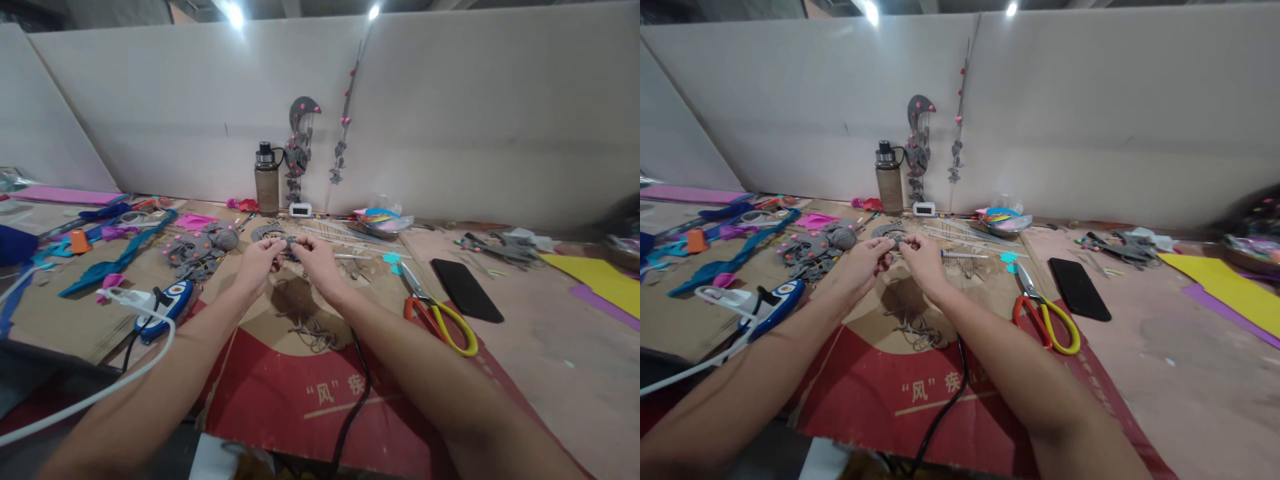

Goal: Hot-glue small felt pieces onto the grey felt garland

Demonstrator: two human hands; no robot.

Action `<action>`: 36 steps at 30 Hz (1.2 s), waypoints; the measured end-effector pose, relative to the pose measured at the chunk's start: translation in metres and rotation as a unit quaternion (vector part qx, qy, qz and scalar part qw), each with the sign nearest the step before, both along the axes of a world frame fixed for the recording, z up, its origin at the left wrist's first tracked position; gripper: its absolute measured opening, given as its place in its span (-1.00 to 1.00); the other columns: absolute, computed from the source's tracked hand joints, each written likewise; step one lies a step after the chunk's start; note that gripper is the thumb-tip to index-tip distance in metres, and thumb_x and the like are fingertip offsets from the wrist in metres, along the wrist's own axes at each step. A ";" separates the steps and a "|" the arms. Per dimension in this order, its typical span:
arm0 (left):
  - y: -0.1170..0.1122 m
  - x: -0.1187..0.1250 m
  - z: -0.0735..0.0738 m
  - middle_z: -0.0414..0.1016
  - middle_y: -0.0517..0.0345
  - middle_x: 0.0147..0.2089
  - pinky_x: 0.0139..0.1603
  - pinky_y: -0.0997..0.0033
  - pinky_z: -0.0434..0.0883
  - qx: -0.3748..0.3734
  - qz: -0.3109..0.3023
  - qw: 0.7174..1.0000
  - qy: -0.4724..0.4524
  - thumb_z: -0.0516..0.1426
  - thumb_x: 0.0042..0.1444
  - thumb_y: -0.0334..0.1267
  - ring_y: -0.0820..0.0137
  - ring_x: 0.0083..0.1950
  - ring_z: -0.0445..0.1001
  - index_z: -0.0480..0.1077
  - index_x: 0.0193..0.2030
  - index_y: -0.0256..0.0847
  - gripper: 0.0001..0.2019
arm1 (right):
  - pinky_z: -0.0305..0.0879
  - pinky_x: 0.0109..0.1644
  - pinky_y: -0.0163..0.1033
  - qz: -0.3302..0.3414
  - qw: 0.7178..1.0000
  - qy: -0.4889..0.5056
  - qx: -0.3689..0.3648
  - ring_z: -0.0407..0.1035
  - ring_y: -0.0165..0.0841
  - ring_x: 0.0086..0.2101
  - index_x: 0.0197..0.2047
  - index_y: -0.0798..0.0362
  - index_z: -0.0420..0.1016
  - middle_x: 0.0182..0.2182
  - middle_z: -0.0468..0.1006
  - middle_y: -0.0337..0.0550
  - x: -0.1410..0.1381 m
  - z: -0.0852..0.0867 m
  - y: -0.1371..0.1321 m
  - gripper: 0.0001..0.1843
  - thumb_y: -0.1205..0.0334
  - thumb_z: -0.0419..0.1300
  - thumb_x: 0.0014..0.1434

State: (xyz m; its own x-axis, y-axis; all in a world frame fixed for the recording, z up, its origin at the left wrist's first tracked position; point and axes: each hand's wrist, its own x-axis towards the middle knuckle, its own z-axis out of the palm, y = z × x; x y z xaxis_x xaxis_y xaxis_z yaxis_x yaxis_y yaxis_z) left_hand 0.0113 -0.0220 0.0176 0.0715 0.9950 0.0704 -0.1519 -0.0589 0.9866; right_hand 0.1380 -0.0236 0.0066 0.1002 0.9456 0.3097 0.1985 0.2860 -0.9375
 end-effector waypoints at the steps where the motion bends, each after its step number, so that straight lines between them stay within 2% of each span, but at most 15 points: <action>1: 0.000 -0.001 0.001 0.26 0.28 -0.67 -0.66 0.57 0.00 -0.009 -0.012 1.000 -0.008 0.26 -0.14 -0.13 0.60 -0.66 0.17 0.37 -0.48 -0.27 -0.76 | 0.04 -0.43 -0.32 0.000 1.000 0.005 0.000 0.09 -0.47 -0.55 -0.47 0.06 0.39 -0.60 0.27 -0.35 0.001 0.000 0.000 -0.83 0.13 0.12 -0.03; 7: 0.002 -0.009 0.008 0.39 0.20 -0.53 -0.63 0.58 0.17 -0.050 -0.060 0.996 -0.038 0.28 -0.18 -0.19 0.53 -0.57 0.36 0.38 -0.45 -0.28 -0.77 | 0.03 -0.45 -0.33 0.002 1.000 -0.004 -0.005 0.10 -0.46 -0.56 -0.50 0.05 0.36 -0.62 0.27 -0.36 0.005 -0.001 0.004 -0.88 0.18 0.11 -0.05; 15: 0.010 -0.016 0.002 0.45 0.12 -0.58 -0.59 0.58 0.25 -0.032 -0.079 0.996 0.031 0.32 -0.22 -0.20 0.52 -0.58 0.39 0.45 -0.44 -0.32 -0.75 | -0.04 -0.47 -0.33 0.001 0.998 -0.059 0.013 0.06 -0.47 -0.56 -0.50 0.05 0.36 -0.64 0.22 -0.37 0.004 -0.003 0.003 -0.87 0.18 0.12 -0.03; 18: 0.011 -0.016 0.001 0.45 0.12 -0.58 -0.58 0.58 0.27 -0.029 -0.053 0.997 0.037 0.31 -0.22 -0.22 0.50 -0.57 0.41 0.42 -0.47 -0.32 -0.77 | -0.01 -0.45 -0.33 0.020 0.997 -0.075 0.021 0.08 -0.47 -0.56 -0.45 0.06 0.37 -0.63 0.22 -0.37 0.004 -0.004 0.002 -0.84 0.14 0.12 0.02; 22: 0.014 -0.018 0.001 0.42 0.18 -0.57 -0.59 0.59 0.28 -0.008 0.011 1.000 0.018 0.27 -0.19 -0.27 0.49 -0.54 0.43 0.39 -0.45 -0.31 -0.81 | 0.12 -0.34 -0.31 0.044 0.997 -0.063 0.030 0.22 -0.44 -0.45 -0.28 0.08 0.36 -0.49 0.36 -0.30 0.002 -0.006 0.003 -0.78 0.11 0.08 0.07; 28: 0.024 -0.024 -0.002 0.39 0.22 -0.56 -0.64 0.62 0.23 0.011 0.074 0.997 0.002 0.23 -0.17 -0.32 0.55 -0.58 0.38 0.37 -0.45 -0.32 -0.85 | 0.15 -0.26 -0.29 0.074 0.993 -0.086 0.043 0.26 -0.42 -0.40 -0.39 0.09 0.40 -0.46 0.42 -0.25 0.000 -0.010 0.004 -0.80 0.17 0.03 0.12; 32: 0.030 -0.029 -0.004 0.36 0.26 -0.60 -0.64 0.64 0.22 0.001 0.092 0.995 -0.038 0.24 -0.18 -0.34 0.56 -0.60 0.36 0.34 -0.48 -0.30 -0.85 | 0.14 -0.28 -0.32 0.100 0.989 -0.100 0.036 0.27 -0.43 -0.41 -0.40 0.09 0.44 -0.48 0.44 -0.26 0.001 -0.012 0.003 -0.77 0.15 0.05 0.13; 36: 0.034 -0.034 -0.003 0.35 0.27 -0.60 -0.65 0.67 0.23 -0.030 0.094 0.991 -0.092 0.23 -0.16 -0.36 0.57 -0.59 0.37 0.33 -0.46 -0.30 -0.86 | 0.12 -0.31 -0.34 0.144 0.974 -0.172 0.026 0.27 -0.44 -0.44 -0.42 0.09 0.48 -0.51 0.46 -0.28 0.001 -0.012 0.001 -0.77 0.19 0.06 0.13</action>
State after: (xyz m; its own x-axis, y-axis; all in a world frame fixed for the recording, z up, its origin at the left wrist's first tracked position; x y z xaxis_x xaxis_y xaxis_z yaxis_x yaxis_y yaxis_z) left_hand -0.0228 0.0121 0.0147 -0.1242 0.9922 0.0053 -0.3211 -0.0452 0.9460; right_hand 0.1385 -0.0229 -0.0054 -0.2855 0.9013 0.3258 0.4035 0.4214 -0.8122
